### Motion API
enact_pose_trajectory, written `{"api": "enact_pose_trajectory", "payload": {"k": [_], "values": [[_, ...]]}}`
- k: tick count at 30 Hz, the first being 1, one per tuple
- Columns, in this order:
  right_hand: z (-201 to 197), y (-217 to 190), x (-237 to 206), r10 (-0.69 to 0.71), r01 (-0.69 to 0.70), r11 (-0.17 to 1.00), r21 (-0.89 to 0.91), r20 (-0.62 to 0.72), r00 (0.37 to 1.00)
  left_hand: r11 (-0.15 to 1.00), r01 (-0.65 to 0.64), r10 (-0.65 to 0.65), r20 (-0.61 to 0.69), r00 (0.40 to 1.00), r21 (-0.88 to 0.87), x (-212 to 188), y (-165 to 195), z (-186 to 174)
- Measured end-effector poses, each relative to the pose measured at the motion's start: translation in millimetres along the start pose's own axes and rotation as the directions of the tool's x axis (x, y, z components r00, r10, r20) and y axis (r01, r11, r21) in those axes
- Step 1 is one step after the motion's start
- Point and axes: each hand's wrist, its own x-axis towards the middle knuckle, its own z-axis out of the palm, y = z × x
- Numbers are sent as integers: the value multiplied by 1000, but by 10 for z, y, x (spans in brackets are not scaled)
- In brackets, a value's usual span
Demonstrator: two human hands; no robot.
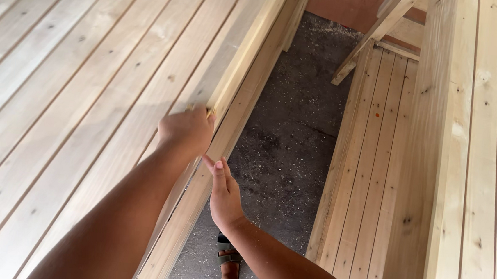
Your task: The person sands the slatted wooden surface of a large furniture frame by hand, rubbing a piece of sandpaper back and forth across the planks. They work over different sections of the panel, sanding the flat slats and then the edge rail of the frame.
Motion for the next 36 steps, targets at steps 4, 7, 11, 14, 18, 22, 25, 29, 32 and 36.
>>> {"api": "enact_pose_trajectory", "payload": {"k": [4, 7, 11, 14, 18, 22, 25, 29, 32, 36], "values": [[209, 17, -347, -1, 2, 1000, 20, -13, 1000, 1000, 11, -11, 28, 1000, 11, -647, -289, 77], [401, 47, -632, 2, 0, 997, 75, -27, 1000, 1000, 11, -11, 15, 1000, -12, -1189, -517, 151], [701, 110, -1022, -33, 35, 994, 103, -19, 999, 999, -15, 16, -25, 1000, 35, -1953, -852, 283], [945, 154, -1272, 23, -23, 1000, 17, -15, 1000, 999, 28, -27, -16, 1000, 31, -2577, -1129, 422], [1265, 239, -1542, -64, 64, 997, 38, 4, 998, 997, 39, -44, 87, 995, 66, -3452, -1557, 583], [1469, 317, -1667, -123, 123, 988, -91, 4, 992, 989, 80, -49, 234, 971, -123, -4322, -2223, 603], [1542, 327, -1582, -237, 225, 953, -204, -35, 971, 999, 32, -33, 81, 996, 14, -4871, -2870, 605], [1533, 310, -1335, -353, 288, 868, -404, -95, 931, 993, -72, 74, 16, 997, -97, -5317, -3351, 872], [1504, 288, -1072, -455, 368, 813, -452, -98, 885, 974, -221, 215, -99, 971, -51, -5348, -3326, 1155], [1441, 243, -697, -498, 387, 781, -490, -117, 859, 965, -192, 232, -238, 943, 180, -4944, -3050, 1323]]}}
